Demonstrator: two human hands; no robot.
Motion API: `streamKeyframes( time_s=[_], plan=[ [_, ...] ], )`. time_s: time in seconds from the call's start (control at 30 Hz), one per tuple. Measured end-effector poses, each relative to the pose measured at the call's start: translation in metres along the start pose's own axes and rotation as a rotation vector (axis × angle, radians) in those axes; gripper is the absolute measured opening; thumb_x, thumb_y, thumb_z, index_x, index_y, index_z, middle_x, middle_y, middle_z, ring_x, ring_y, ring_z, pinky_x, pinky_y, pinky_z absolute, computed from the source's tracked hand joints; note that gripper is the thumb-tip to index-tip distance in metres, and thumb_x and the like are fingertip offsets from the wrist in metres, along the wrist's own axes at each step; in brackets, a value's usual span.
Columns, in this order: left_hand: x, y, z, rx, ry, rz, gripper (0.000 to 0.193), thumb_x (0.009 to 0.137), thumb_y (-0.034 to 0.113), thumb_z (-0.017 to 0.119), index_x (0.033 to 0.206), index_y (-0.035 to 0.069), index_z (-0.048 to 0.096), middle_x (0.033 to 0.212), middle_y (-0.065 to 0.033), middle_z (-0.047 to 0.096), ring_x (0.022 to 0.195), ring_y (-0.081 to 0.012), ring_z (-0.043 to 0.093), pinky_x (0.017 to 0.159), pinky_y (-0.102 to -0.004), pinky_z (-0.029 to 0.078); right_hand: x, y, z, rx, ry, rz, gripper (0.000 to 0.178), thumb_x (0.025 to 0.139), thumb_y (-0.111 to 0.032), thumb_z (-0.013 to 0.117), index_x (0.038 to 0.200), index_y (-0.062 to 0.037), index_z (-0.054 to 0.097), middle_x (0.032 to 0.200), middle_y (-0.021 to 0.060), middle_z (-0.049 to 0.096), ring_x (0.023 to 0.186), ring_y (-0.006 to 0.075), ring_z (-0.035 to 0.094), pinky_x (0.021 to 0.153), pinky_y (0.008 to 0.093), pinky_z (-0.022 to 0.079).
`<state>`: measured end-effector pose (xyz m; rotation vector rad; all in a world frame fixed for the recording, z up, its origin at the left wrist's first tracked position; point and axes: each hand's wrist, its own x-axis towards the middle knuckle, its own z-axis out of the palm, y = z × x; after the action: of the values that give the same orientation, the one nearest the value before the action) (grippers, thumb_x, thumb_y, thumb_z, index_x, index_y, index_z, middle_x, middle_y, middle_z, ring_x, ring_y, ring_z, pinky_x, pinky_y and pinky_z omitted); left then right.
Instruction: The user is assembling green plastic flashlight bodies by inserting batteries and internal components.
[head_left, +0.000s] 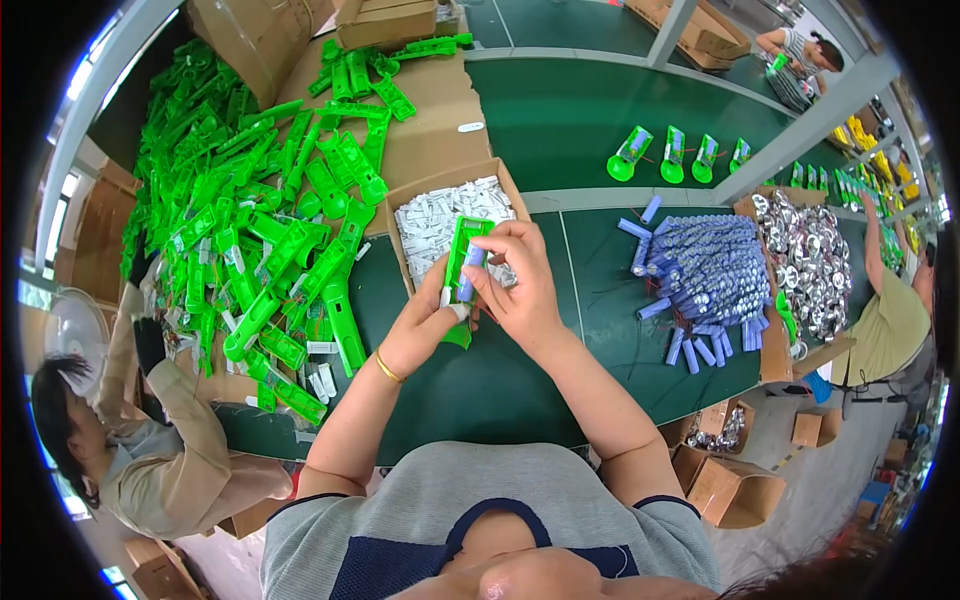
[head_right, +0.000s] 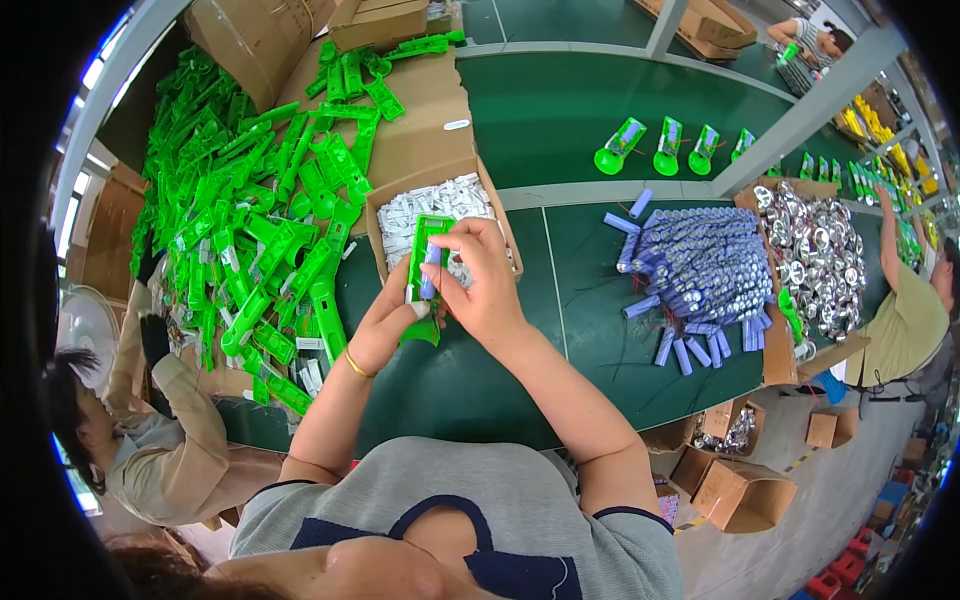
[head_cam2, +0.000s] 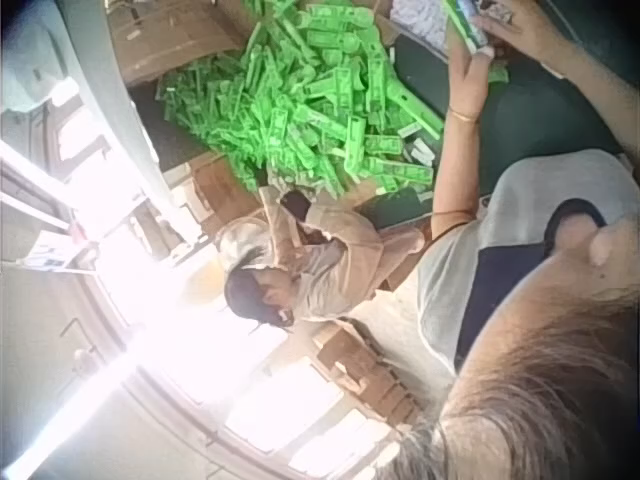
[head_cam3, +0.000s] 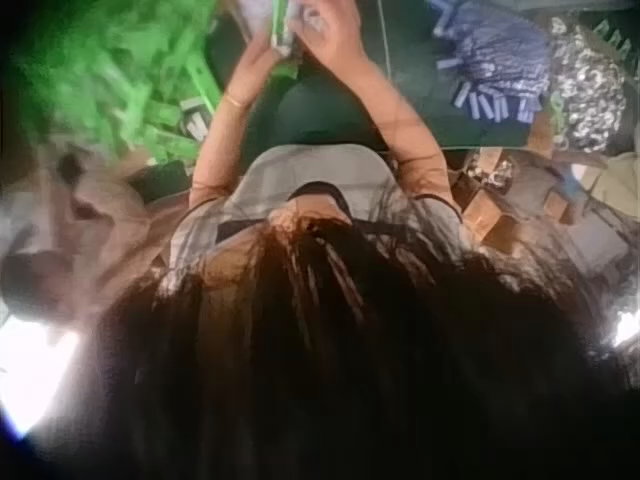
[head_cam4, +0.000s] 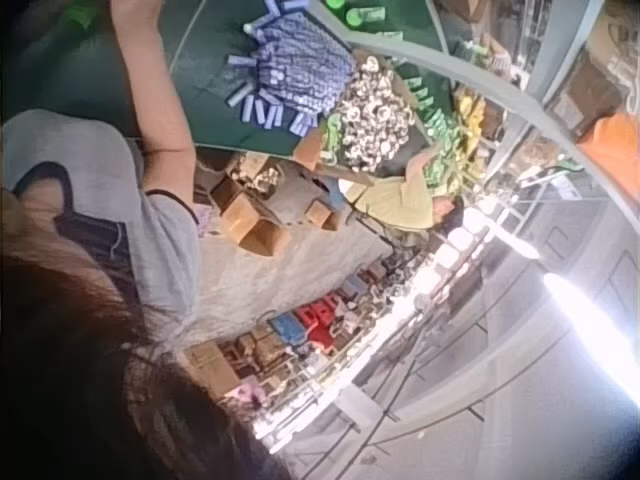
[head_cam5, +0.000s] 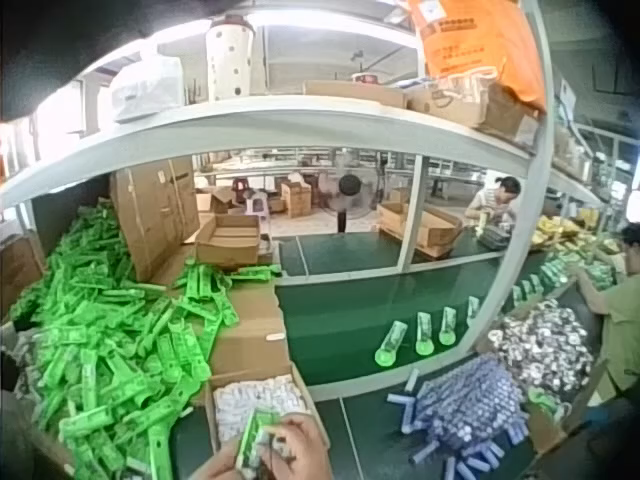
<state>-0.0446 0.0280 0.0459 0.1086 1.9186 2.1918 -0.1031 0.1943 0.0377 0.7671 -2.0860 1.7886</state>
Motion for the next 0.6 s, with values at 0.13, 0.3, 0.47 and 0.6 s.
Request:
streamKeyframes(
  time_s=[0.13, 0.3, 0.47, 0.6],
  plan=[
    [-0.013, 0.002, -0.003, -0.192, 0.085, -0.095, 0.054, 0.101, 0.017, 0.050, 0.151, 0.007, 0.032, 0.108, -0.0072, 0.060, 0.087, -0.0150, 0.062, 0.076, -0.0309, 0.055, -0.006, -0.006, 0.012, -0.115, -0.144, -0.103, 0.039, 0.083, -0.004, 0.072, 0.120, -0.0042, 0.063, 0.108, 0.0130, 0.055, 0.098, 0.0305, 0.055, 0.085, 0.0387, 0.047],
    [-0.016, 0.000, -0.029, -0.148, 0.324, -0.042, 0.034, 0.104, 0.026, 0.052, 0.132, 0.005, 0.050, 0.085, -0.0058, 0.063, 0.068, -0.0132, 0.060, 0.060, -0.0280, 0.053, 0.021, 0.005, 0.026, 0.073, -0.207, -0.053, 0.033, 0.090, -0.006, 0.065, 0.122, -0.0015, 0.063, 0.107, 0.0125, 0.058, 0.099, 0.0241, 0.057, 0.087, 0.0332, 0.047],
    [-0.018, 0.003, -0.055, -0.116, 0.460, -0.022, 0.030, 0.104, 0.025, 0.052, 0.127, 0.005, 0.051, 0.084, -0.0067, 0.064, 0.067, -0.0126, 0.060, 0.059, -0.0272, 0.052, 0.066, 0.084, 0.049, -0.567, -0.287, 0.048, 0.018, 0.085, -0.019, 0.072, 0.094, -0.0029, 0.072, 0.096, 0.0148, 0.067, 0.094, 0.0336, 0.065, 0.081, 0.0423, 0.053],
    [-0.013, -0.007, -0.062, -0.090, 0.484, -0.023, 0.033, 0.104, 0.024, 0.053, 0.133, 0.007, 0.050, 0.086, -0.0071, 0.065, 0.066, -0.0127, 0.060, 0.060, -0.0276, 0.053, 0.072, 0.126, 0.074, -0.925, -0.486, 0.138, 0.021, 0.081, -0.025, 0.074, 0.086, -0.0046, 0.072, 0.096, 0.0153, 0.067, 0.094, 0.0336, 0.065, 0.081, 0.0443, 0.053]
  ],
)
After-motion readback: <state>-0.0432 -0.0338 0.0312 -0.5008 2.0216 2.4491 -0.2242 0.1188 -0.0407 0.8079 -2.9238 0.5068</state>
